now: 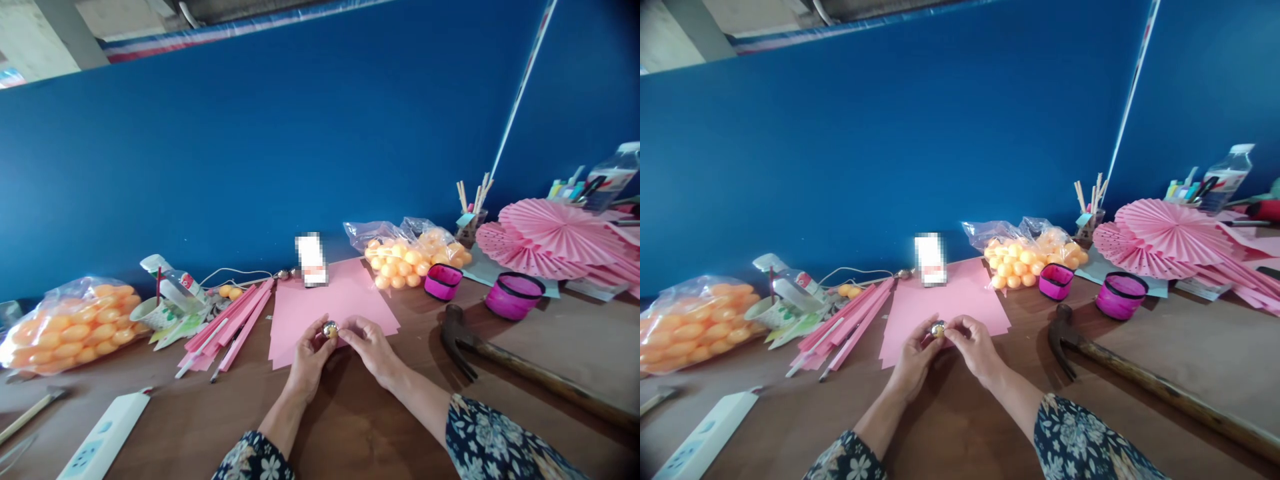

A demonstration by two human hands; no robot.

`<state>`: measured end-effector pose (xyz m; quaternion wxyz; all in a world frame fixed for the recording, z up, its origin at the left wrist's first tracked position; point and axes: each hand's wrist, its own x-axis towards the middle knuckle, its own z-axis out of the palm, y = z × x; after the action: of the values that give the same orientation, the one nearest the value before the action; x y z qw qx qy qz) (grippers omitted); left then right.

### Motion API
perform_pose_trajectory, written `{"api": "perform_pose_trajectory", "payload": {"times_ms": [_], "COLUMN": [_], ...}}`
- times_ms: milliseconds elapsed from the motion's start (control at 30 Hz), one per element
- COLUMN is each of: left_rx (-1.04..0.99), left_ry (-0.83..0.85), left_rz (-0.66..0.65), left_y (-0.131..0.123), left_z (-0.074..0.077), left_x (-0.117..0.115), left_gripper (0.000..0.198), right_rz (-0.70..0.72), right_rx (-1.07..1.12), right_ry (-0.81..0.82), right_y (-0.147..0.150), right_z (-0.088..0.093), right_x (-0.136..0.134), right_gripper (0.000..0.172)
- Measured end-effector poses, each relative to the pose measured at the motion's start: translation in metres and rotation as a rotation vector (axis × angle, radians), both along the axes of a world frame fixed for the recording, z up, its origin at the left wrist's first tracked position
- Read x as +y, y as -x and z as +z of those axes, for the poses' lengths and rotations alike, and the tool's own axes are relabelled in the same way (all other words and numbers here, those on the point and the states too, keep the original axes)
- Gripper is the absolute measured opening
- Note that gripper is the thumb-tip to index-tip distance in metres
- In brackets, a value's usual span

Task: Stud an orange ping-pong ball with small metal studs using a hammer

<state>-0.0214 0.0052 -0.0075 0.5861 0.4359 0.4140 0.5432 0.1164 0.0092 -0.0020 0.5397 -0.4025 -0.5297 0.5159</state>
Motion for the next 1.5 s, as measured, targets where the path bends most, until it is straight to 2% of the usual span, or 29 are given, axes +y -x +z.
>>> {"api": "perform_pose_trajectory", "payload": {"times_ms": [167, 967, 1500], "left_rx": [0.014, -0.015, -0.008], "left_ry": [0.009, 0.023, 0.001], "left_rz": [0.017, 0.010, 0.008], "left_y": [-0.0005, -0.0009, -0.0002], "left_z": [0.0004, 0.0025, -0.0031], "left_x": [0.0008, -0.0004, 0.0016], "left_gripper": [0.050, 0.047, 0.046], "right_rz": [0.023, 0.038, 0.041], "right_rx": [-0.069, -0.101, -0.139], "right_ry": [-0.010, -0.018, -0.042], "right_y": [-0.0008, 0.0000, 0.0002], "right_z": [-0.0023, -0.0028, -0.0050], "right_x": [0.0003, 0.0000, -0.0009], "right_gripper": [0.018, 0.023, 0.022]}}
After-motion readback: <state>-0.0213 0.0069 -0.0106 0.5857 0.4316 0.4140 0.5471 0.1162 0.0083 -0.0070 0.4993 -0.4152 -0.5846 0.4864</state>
